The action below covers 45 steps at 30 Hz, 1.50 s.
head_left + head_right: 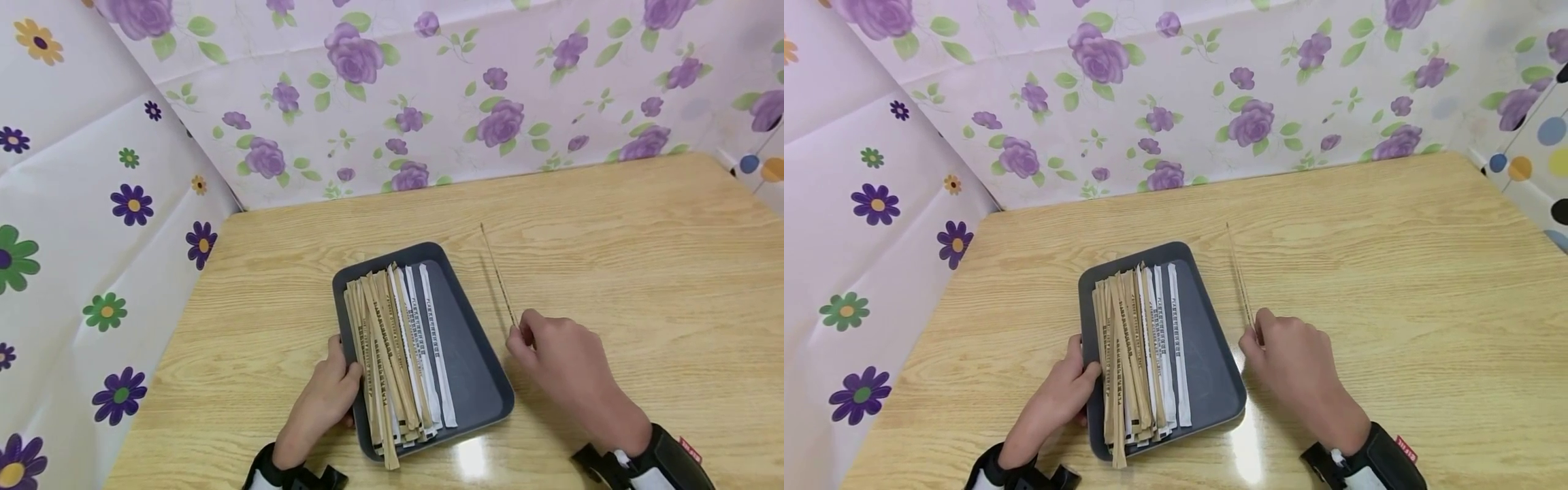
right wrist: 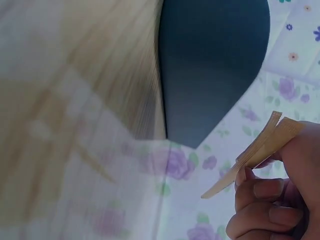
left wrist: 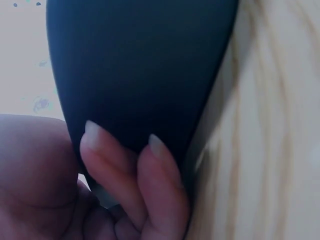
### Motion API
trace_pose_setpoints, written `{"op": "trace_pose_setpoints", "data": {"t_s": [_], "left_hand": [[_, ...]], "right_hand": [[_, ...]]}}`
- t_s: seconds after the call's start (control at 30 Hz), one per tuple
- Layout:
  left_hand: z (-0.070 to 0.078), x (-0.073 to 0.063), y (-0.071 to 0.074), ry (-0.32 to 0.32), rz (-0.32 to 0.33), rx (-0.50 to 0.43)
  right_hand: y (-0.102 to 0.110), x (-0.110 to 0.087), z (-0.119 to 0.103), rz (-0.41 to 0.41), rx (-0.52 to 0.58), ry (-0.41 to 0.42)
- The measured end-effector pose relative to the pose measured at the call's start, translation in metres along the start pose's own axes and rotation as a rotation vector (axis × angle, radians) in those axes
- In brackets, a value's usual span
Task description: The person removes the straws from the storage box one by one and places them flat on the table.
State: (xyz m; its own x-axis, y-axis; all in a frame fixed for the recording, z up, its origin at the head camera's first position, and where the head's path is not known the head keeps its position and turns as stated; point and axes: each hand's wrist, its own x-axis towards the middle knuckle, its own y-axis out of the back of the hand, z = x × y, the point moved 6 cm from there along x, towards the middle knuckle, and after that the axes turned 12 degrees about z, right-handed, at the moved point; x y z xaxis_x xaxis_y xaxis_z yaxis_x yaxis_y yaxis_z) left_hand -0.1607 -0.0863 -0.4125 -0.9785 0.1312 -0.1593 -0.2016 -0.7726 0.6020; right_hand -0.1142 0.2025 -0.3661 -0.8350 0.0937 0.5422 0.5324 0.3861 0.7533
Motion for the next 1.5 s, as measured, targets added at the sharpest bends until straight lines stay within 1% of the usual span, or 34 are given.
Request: {"op": "trace_pose_setpoints", "data": {"t_s": [0.13,0.27,0.43,0.7,0.9,1.17,1.37,1.5], "left_hand": [[0.0,0.0,-0.001,0.006,-0.006,-0.006],[-0.001,0.0,-0.001,0.009,-0.007,-0.009],[-0.001,0.0,-0.001,0.012,0.0,-0.009],[-0.001,0.0,-0.001,0.018,-0.003,-0.015],[-0.002,-0.001,-0.001,0.025,-0.011,-0.018],[-0.001,0.0,-0.001,0.029,-0.016,-0.016],[-0.001,0.001,-0.001,0.039,-0.017,-0.018],[-0.001,0.001,-0.002,0.041,-0.019,-0.015]], "right_hand": [[0.005,0.001,0.012,0.034,-0.039,0.015],[0.01,0.002,0.024,0.037,-0.054,0.011],[0.016,0.003,0.036,0.038,-0.05,-0.012],[0.02,0.005,0.059,0.03,-0.07,-0.088],[0.023,0.007,0.069,0.035,-0.07,-0.09],[0.025,0.006,0.084,-0.001,-0.075,-0.15],[0.025,0.005,0.092,-0.05,-0.073,-0.185],[0.025,0.005,0.097,-0.058,-0.078,-0.201]]}}
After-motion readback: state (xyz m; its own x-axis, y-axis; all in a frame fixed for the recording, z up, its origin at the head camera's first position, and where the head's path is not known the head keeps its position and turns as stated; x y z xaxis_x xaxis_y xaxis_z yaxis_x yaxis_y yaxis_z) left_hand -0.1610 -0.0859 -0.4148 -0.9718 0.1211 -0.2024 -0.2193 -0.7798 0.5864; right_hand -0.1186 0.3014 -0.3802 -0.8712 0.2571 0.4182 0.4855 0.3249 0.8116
